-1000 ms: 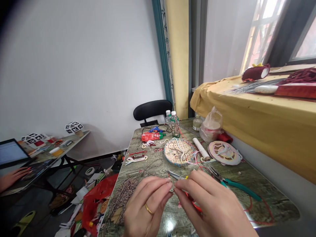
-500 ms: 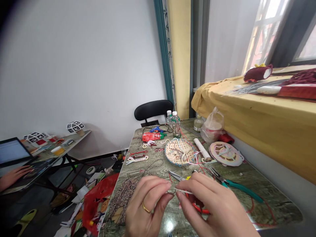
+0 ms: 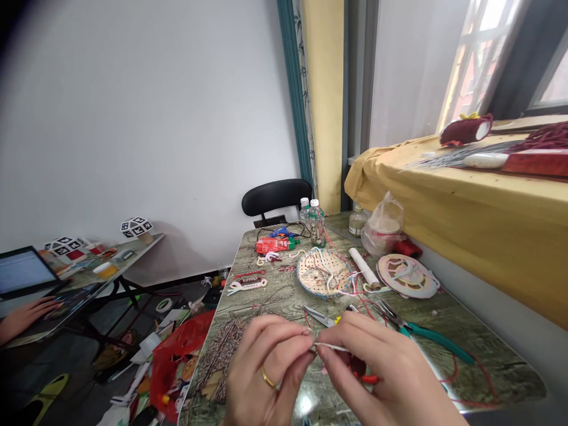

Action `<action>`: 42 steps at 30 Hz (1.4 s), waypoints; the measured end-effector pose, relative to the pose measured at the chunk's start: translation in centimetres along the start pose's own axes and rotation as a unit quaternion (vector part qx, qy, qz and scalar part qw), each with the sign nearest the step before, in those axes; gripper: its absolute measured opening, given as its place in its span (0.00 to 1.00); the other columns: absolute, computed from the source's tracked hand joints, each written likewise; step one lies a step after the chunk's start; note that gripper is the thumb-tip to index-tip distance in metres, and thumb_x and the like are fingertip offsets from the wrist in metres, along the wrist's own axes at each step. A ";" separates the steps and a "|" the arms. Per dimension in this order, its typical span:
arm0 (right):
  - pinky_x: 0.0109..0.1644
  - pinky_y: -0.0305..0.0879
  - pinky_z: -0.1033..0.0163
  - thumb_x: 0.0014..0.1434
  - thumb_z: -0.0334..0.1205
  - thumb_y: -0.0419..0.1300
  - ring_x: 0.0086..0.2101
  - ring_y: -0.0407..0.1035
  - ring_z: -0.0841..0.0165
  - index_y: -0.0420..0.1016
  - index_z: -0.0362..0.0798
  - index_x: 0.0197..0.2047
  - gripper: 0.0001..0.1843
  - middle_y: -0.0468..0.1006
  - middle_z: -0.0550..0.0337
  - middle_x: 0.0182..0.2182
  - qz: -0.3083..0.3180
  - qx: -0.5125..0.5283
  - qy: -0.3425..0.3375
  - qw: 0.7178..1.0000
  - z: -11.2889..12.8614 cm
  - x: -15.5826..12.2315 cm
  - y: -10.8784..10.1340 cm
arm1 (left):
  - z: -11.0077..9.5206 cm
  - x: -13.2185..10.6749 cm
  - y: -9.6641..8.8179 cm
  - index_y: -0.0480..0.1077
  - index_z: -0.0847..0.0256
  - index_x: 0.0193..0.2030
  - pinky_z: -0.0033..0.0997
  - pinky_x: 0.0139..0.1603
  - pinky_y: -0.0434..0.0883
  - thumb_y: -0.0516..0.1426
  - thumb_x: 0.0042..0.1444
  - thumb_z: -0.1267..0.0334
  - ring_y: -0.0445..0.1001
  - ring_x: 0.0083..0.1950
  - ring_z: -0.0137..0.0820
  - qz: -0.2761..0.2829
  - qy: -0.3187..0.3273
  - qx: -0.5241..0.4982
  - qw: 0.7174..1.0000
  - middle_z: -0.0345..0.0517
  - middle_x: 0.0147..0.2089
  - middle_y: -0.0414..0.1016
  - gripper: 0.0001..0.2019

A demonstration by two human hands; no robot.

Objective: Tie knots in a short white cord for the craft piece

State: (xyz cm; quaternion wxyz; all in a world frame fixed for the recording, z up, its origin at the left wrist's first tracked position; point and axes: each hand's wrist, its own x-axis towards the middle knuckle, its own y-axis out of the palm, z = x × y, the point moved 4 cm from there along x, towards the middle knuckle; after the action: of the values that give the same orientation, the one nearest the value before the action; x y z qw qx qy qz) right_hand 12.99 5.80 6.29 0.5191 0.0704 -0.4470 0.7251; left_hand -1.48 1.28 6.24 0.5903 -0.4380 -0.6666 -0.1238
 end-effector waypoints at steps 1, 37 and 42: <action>0.25 0.71 0.66 0.62 0.44 0.57 0.25 0.73 0.65 0.78 0.53 0.30 0.12 0.75 0.60 0.22 0.005 0.004 0.005 1.000 0.0 0.0 0.0 | 0.0 0.0 0.0 0.74 0.67 0.37 0.31 0.33 0.75 0.55 0.60 0.71 0.71 0.34 0.33 0.005 0.003 0.001 1.000 0.50 0.31 0.78 0.06; 0.22 0.65 0.68 0.62 0.41 0.57 0.20 0.70 0.70 0.74 0.54 0.34 0.06 0.76 0.66 0.21 0.002 -0.022 0.023 0.999 -0.4 -1.0 0.7 | 0.7 -0.6 -0.2 0.74 0.67 0.38 0.32 0.35 0.76 0.57 0.54 0.80 0.75 0.34 0.32 -0.003 -0.059 -0.051 0.997 0.50 0.31 0.80 0.09; 0.24 0.67 0.70 0.62 0.38 0.57 0.22 0.72 0.71 0.72 0.53 0.36 0.03 0.78 0.66 0.24 -0.003 -0.047 -0.006 0.999 -0.7 -1.2 0.5 | 0.7 -0.4 -0.1 0.74 0.65 0.36 0.30 0.32 0.76 0.57 0.55 0.78 0.75 0.30 0.31 -0.011 -0.074 -0.060 0.995 0.46 0.27 0.79 0.07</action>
State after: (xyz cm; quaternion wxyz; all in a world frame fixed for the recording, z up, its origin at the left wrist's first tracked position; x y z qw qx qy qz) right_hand 13.36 5.41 4.90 0.5209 0.0514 -0.4840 0.7013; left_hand -2.07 1.52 5.76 0.5105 -0.4732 -0.7047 -0.1374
